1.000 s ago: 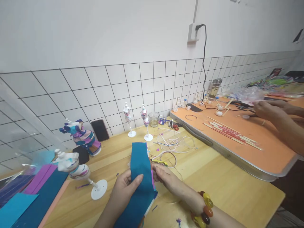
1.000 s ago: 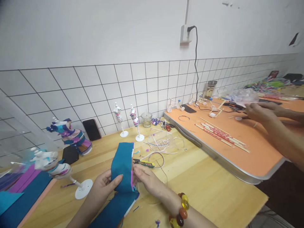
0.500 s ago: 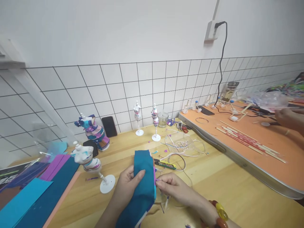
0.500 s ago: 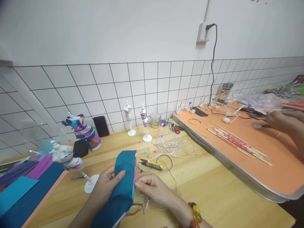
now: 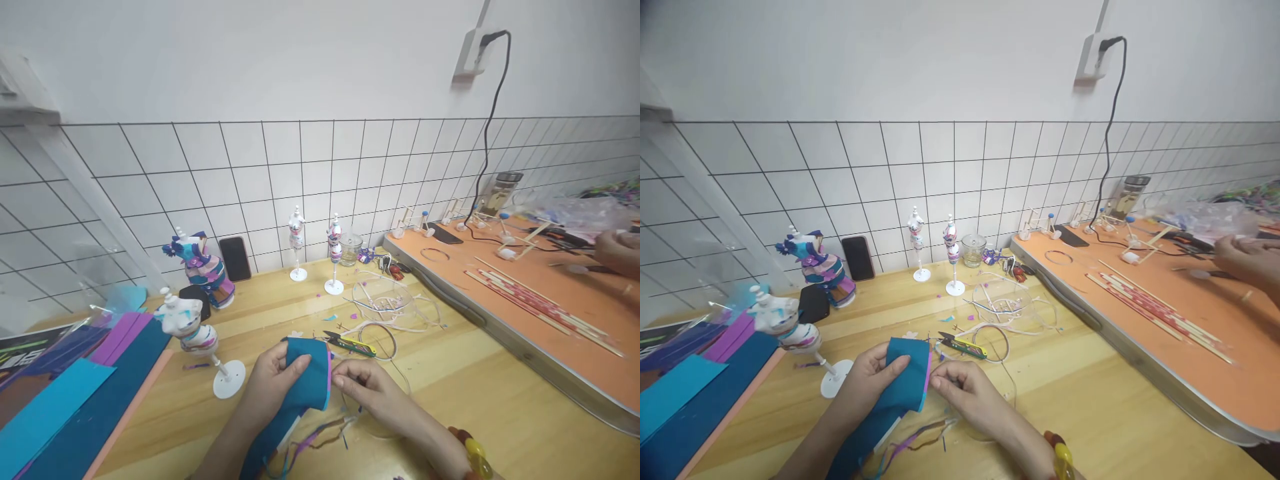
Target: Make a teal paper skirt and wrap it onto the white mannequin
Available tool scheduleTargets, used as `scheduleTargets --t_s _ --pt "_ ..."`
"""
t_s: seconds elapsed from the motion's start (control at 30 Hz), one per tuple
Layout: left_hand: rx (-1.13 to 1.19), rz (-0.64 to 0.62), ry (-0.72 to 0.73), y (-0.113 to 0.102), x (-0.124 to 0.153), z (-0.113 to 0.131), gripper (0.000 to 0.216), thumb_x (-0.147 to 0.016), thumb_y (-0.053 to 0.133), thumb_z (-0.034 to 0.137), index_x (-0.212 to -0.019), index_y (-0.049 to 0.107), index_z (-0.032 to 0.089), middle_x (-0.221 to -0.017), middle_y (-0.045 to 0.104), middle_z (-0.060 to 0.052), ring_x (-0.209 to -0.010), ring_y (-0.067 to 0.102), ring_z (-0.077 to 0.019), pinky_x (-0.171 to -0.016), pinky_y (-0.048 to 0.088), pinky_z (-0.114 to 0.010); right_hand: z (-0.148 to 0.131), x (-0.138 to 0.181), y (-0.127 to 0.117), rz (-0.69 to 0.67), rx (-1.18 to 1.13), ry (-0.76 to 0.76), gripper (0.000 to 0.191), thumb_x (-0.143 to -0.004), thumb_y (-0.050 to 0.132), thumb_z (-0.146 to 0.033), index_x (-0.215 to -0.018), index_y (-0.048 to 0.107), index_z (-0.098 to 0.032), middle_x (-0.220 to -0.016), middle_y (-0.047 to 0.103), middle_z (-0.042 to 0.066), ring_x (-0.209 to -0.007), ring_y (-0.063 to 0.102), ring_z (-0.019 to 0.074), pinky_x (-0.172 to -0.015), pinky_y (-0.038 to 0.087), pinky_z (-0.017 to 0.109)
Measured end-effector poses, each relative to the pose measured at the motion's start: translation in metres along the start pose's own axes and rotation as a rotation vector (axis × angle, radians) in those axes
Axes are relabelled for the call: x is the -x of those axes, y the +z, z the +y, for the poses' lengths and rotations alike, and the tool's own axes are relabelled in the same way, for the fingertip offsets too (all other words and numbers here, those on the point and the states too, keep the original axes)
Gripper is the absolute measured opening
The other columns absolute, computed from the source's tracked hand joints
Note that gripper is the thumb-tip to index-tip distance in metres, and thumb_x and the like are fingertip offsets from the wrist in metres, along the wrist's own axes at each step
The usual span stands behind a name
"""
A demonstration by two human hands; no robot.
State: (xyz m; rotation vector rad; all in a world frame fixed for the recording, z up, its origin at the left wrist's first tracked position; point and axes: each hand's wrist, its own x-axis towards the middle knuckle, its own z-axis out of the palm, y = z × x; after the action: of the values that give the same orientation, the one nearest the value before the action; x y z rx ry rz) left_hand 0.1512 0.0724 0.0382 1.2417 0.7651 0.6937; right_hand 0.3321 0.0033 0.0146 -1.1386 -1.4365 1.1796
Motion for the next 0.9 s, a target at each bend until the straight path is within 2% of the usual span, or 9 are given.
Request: scheduleTargets --t_s 0.2,0.33,0.5,0.6,0.67,0.73,0.8,0.9 --pt "0.01 -0.011 -0.011 -0.002 0.0 -0.002 0.03 -0.075 0.063 0.037 -0.093 0.064 0.013 -0.067 0.067 -0.002 -0.051 0.058 -0.0112 -0.048 0.048 -0.021 -0.002 0.0 -0.001 0.012 0.012 -0.014 0.03 -0.085 0.051 -0.039 -0.068 0.062 -0.016 -0.063 0.052 -0.001 -0.06 0.044 0.0119 -0.059 0.034 0.024" --pt "0.018 -0.005 -0.003 -0.005 0.001 0.0 0.028 -0.074 0.064 0.038 -0.088 0.064 0.014 -0.064 0.066 -0.002 -0.051 0.059 -0.0126 -0.05 0.049 -0.024 -0.002 0.001 -0.003 0.026 0.03 -0.019 0.029 -0.085 0.051 -0.04 -0.072 0.064 -0.017 -0.062 0.055 -0.001 -0.059 0.045 0.012 -0.057 0.035 0.024" --pt "0.036 0.026 -0.011 -0.008 0.0 0.003 0.03 -0.072 0.066 0.039 -0.088 0.064 0.014 -0.066 0.068 -0.002 -0.052 0.06 -0.0134 -0.05 0.048 -0.024 0.008 -0.002 -0.013 0.084 0.175 0.003 0.032 -0.086 0.05 -0.041 -0.075 0.068 -0.017 -0.063 0.059 0.001 -0.06 0.051 0.0146 -0.057 0.039 0.025" --pt "0.046 0.087 0.0 -0.011 -0.001 0.004 0.031 -0.069 0.068 0.04 -0.085 0.064 0.014 -0.065 0.068 -0.002 -0.052 0.059 -0.0127 -0.049 0.046 -0.022 0.018 -0.006 -0.022 0.183 0.278 -0.033 0.024 -0.083 0.054 -0.037 -0.091 0.071 -0.022 -0.084 0.066 0.006 -0.08 0.057 0.0218 -0.074 0.043 0.033" --pt "0.047 0.104 0.016 -0.012 -0.001 0.004 0.031 -0.069 0.068 0.04 -0.084 0.064 0.014 -0.064 0.067 -0.002 -0.05 0.058 -0.0114 -0.049 0.045 -0.021 0.022 -0.008 -0.026 0.277 0.361 -0.108 0.027 -0.081 0.058 -0.034 -0.104 0.068 -0.026 -0.106 0.063 0.008 -0.101 0.053 0.0262 -0.09 0.037 0.041" --pt "0.05 0.101 0.037 -0.013 -0.001 0.005 0.029 -0.07 0.067 0.039 -0.083 0.064 0.014 -0.064 0.067 -0.001 -0.049 0.056 -0.0104 -0.048 0.044 -0.02 0.02 -0.008 -0.025 0.339 0.401 -0.174 0.03 -0.081 0.058 -0.033 -0.109 0.065 -0.028 -0.121 0.056 0.008 -0.114 0.045 0.0276 -0.099 0.029 0.045" --pt "0.049 0.094 0.055 -0.012 0.0 0.007 0.027 -0.072 0.066 0.038 -0.084 0.064 0.014 -0.066 0.067 -0.001 -0.052 0.057 -0.0109 -0.05 0.044 -0.02 0.014 -0.005 -0.018 0.305 0.36 -0.194 0.029 -0.083 0.056 -0.032 -0.11 0.065 -0.028 -0.121 0.056 0.009 -0.115 0.044 0.0276 -0.099 0.029 0.046" --pt "0.013 0.07 0.082 -0.007 0.003 0.01 0.027 -0.074 0.063 0.037 -0.088 0.064 0.013 -0.073 0.069 -0.004 -0.061 0.06 -0.0141 -0.057 0.046 -0.023 0.0 0.001 0.0 0.105 0.224 -0.182 0.028 -0.085 0.053 -0.034 -0.107 0.066 -0.024 -0.106 0.063 0.01 -0.103 0.052 0.0269 -0.091 0.037 0.043"
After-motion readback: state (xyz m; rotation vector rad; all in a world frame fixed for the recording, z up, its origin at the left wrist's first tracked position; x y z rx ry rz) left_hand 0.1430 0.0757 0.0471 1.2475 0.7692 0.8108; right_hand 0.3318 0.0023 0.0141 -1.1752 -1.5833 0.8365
